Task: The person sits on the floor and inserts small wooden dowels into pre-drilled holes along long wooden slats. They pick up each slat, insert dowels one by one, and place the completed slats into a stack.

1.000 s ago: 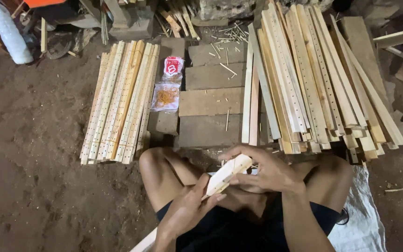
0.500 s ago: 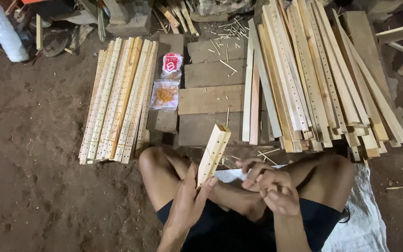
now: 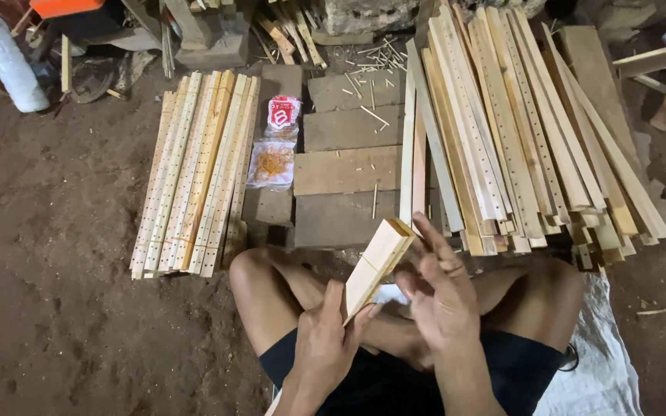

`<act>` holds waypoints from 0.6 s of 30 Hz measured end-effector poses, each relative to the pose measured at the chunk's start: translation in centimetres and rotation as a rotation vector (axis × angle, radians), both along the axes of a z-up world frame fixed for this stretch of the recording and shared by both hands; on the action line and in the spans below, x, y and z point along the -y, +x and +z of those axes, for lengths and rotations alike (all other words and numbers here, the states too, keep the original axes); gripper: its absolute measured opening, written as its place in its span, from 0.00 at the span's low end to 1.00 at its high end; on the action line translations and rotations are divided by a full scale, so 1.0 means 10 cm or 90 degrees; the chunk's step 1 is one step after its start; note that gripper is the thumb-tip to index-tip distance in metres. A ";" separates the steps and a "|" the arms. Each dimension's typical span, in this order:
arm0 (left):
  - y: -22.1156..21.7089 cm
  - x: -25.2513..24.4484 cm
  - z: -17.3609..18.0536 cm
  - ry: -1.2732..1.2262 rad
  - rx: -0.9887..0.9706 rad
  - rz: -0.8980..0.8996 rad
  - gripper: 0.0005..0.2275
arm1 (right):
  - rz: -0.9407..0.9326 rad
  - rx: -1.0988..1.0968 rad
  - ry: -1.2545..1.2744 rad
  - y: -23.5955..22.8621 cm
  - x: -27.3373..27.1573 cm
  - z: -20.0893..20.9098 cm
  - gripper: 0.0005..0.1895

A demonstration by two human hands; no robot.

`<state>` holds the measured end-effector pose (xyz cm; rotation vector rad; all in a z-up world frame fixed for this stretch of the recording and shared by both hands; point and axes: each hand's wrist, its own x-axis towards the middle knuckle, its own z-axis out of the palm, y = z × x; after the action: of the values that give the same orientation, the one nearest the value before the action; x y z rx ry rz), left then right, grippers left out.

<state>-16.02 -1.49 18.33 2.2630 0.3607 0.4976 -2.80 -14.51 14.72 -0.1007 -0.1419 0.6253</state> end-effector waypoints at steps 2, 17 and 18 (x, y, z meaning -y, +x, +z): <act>-0.01 -0.03 -0.06 0.096 -0.004 0.002 0.16 | -0.044 0.227 -0.310 0.07 0.06 0.18 0.46; -0.16 -0.17 -0.01 0.084 -0.199 -0.077 0.16 | 0.093 0.539 -0.484 0.33 0.04 0.41 0.12; -0.16 -0.17 0.00 0.082 -0.198 -0.073 0.16 | 0.096 0.542 -0.484 0.33 0.03 0.42 0.12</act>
<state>-17.57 0.21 18.36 2.4745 0.3588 0.1105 0.53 -14.80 18.89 -1.1036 -0.7340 0.7289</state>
